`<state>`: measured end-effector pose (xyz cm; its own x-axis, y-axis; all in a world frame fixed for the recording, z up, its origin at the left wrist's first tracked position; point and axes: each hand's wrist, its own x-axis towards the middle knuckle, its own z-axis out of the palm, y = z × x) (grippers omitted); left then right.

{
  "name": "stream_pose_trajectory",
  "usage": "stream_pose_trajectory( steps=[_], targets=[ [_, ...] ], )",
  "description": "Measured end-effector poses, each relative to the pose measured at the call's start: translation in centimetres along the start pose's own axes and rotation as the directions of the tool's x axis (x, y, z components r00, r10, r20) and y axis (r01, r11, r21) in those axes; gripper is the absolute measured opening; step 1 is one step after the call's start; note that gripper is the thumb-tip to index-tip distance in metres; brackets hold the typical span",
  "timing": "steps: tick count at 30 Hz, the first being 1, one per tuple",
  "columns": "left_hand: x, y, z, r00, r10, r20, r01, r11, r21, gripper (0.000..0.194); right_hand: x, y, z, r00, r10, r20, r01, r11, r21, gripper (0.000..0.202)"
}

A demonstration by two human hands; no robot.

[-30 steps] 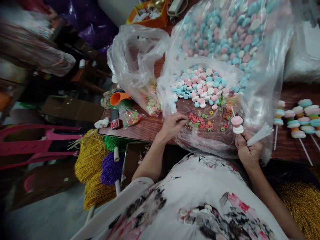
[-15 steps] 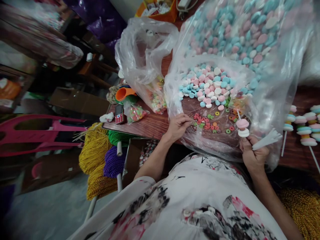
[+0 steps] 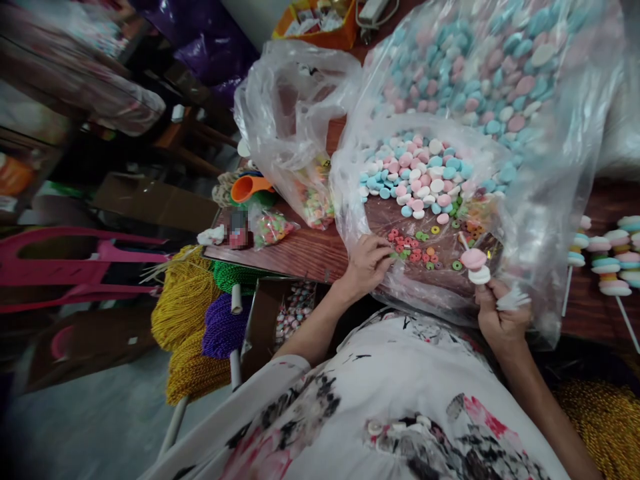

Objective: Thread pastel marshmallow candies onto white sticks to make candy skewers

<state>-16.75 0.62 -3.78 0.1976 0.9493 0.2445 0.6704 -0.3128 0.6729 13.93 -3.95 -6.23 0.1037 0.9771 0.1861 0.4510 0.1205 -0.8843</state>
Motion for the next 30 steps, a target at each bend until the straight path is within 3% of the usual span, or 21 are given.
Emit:
stream_pose_trajectory(
  steps=[2,3,5,6,8,10,12,15,17,19,22,24,27,30],
  targets=[
    [0.2,0.7,0.3,0.99,-0.126,-0.064,0.103,0.952,-0.288,0.014,0.0,-0.7,-0.1,0.974,-0.206,0.093,0.215,0.971,-0.104,0.011],
    [0.4,1.1,0.4,0.972,-0.227,-0.065,0.174,0.876,-0.45,0.018,0.0,-1.2,-0.1,0.939,-0.309,0.15,0.327,0.938,-0.118,0.018],
    [1.0,2.2,0.4,0.908,-0.419,-0.007,0.287,0.633,-0.719,0.029,0.3,-2.6,0.2,0.865,-0.435,0.25,0.467,0.881,-0.081,0.032],
    [1.4,2.8,0.4,0.875,-0.482,0.037,0.312,0.505,-0.805,0.034,0.4,-3.2,0.4,0.844,-0.467,0.265,0.498,0.865,-0.064,0.036],
    [2.0,4.0,0.3,0.843,-0.526,0.114,0.316,0.314,-0.895,0.039,0.5,-4.2,0.9,0.845,-0.464,0.267,0.496,0.866,-0.066,0.038],
    [2.5,4.8,0.4,0.843,-0.514,0.161,0.307,0.212,-0.928,0.039,0.5,-4.6,1.2,0.867,-0.416,0.274,0.451,0.889,-0.077,0.035],
    [2.6,5.2,0.7,0.847,-0.497,0.187,0.306,0.169,-0.937,0.039,0.3,-4.5,1.4,0.886,-0.369,0.281,0.405,0.91,-0.085,0.031],
    [2.5,5.2,1.4,0.851,-0.497,0.17,0.297,0.189,-0.936,0.042,0.1,-4.1,1.3,0.895,-0.356,0.269,0.395,0.912,-0.109,0.036],
    [2.3,4.9,1.8,0.868,-0.486,0.1,0.259,0.272,-0.927,0.041,0.0,-3.9,1.2,0.891,-0.367,0.266,0.41,0.903,-0.128,0.041],
    [2.2,4.6,2.0,0.899,-0.436,-0.049,0.172,0.453,-0.875,0.036,0.2,-3.9,1.1,0.883,-0.385,0.267,0.431,0.892,-0.139,0.045],
    [2.0,4.3,2.0,0.936,-0.231,-0.265,0.004,0.763,-0.647,0.023,0.3,-4.0,1.1,0.863,-0.414,0.289,0.468,0.87,-0.153,0.05],
    [1.9,4.3,2.1,0.945,-0.114,-0.306,-0.068,0.847,-0.527,0.016,0.2,-4.0,1.2,0.859,-0.433,0.273,0.482,0.865,-0.142,0.051],
    [1.8,4.3,2.6,0.936,-0.161,-0.312,-0.054,0.812,-0.581,0.018,-0.3,-3.9,1.5,0.901,-0.397,0.176,0.417,0.904,-0.093,0.041],
    [2.0,4.5,3.0,0.917,-0.32,-0.237,0.035,0.657,-0.753,0.028,-0.7,-3.9,1.8,0.928,-0.339,0.153,0.35,0.935,-0.05,0.028]
  ],
)
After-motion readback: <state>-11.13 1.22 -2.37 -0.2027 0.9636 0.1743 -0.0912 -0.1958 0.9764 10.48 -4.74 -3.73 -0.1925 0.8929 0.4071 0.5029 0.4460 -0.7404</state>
